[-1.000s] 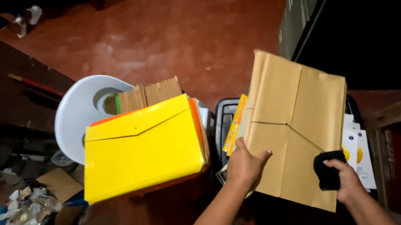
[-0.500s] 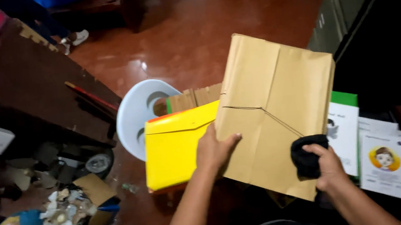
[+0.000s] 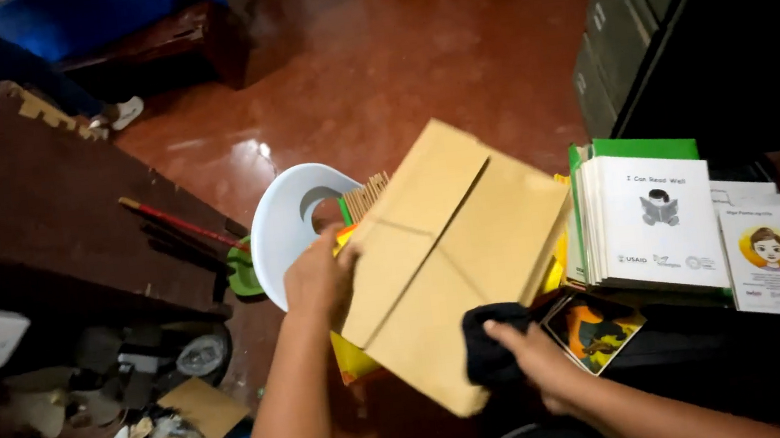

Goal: Cleaning and dusting various folders and envelopes in an archive or storage room.

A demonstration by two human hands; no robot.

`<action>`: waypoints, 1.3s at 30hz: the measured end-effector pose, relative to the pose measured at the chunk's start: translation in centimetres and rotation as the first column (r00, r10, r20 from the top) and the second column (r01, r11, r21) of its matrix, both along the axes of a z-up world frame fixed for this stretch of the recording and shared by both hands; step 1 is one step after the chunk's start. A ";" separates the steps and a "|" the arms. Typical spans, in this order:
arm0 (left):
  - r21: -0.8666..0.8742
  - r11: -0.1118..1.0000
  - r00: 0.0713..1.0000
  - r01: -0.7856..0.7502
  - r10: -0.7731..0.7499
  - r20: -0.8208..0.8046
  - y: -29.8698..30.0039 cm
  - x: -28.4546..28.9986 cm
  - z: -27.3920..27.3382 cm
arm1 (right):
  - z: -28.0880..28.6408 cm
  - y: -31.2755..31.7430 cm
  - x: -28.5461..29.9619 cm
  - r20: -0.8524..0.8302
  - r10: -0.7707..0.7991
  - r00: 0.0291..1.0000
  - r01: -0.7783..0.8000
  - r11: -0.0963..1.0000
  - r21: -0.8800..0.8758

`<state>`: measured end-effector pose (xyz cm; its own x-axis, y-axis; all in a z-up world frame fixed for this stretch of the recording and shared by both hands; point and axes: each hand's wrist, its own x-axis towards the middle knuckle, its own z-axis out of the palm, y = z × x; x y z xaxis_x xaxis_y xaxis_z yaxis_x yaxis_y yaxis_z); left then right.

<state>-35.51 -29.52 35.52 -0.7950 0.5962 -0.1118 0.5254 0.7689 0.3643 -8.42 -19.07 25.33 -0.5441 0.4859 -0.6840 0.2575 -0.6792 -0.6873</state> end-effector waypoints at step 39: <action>-0.200 0.976 0.954 -0.083 0.020 -0.298 -2.2 16.1 -14.7 | -2.8 23.2 -4.0 0.177 0.170 0.969 -0.243 0.554 0.797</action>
<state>-19.40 -31.73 20.86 -0.8400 0.5424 0.0138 0.5426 0.8395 0.0297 -12.39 4.16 22.57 -0.6712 0.7339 -0.1046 0.3885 0.2281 -0.8928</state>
